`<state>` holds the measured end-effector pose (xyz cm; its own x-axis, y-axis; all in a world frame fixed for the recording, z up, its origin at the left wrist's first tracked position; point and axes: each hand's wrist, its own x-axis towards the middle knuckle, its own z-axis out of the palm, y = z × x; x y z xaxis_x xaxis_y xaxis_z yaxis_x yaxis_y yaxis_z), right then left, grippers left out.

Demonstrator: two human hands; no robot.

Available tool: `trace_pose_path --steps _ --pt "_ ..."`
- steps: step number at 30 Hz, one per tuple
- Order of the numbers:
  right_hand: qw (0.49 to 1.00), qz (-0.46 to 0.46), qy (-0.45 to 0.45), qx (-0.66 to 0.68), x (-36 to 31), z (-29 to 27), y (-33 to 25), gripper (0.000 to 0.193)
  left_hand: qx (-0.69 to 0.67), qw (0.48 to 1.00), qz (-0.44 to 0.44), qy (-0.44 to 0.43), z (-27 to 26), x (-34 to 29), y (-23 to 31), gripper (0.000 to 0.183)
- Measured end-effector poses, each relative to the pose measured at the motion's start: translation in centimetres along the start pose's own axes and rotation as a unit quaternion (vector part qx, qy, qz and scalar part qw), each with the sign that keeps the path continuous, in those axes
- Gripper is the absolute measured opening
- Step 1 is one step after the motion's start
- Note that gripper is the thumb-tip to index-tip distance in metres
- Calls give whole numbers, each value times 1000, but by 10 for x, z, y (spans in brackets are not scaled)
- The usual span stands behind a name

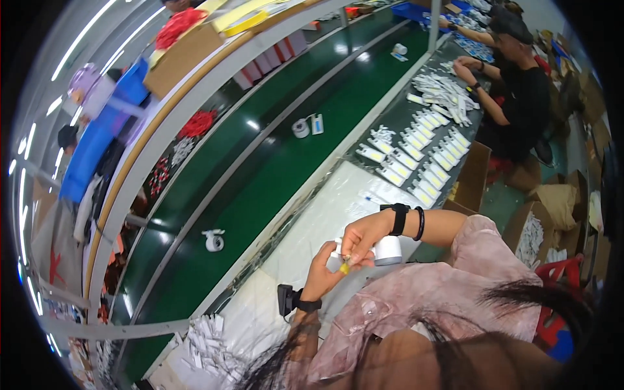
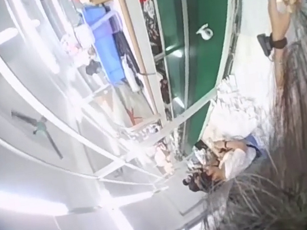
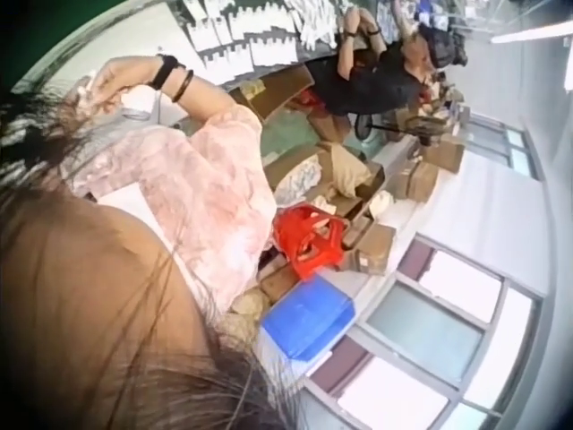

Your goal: The person applies adhesive strips to white plastic components, then picks up a small white housing and fits a blue battery and a yellow component into it. Finally, the person presses the parts together and places the assembled unit onto the green conveyor belt.

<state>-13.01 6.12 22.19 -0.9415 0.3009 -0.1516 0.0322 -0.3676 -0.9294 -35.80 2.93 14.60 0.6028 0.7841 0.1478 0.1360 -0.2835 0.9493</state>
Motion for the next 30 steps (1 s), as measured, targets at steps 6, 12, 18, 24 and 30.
trace_pose_path --steps 6,12,18,24,30 --pt "986 111 19 -126 -42 -18 12 24 260 961 -76 -54 17 29 63 40" --pt "826 35 348 -443 -61 -14 27 36 338 938 -76 -26 36 30 48 45" --pt "770 -64 419 -476 -65 -16 57 21 183 964 -189 -42 37 41 26 29" --pt "633 -192 519 -541 -60 -15 62 17 -31 977 -198 76 53 51 39 21" --pt "647 -242 544 -476 -46 -7 59 20 -156 960 -186 143 52 56 39 23"
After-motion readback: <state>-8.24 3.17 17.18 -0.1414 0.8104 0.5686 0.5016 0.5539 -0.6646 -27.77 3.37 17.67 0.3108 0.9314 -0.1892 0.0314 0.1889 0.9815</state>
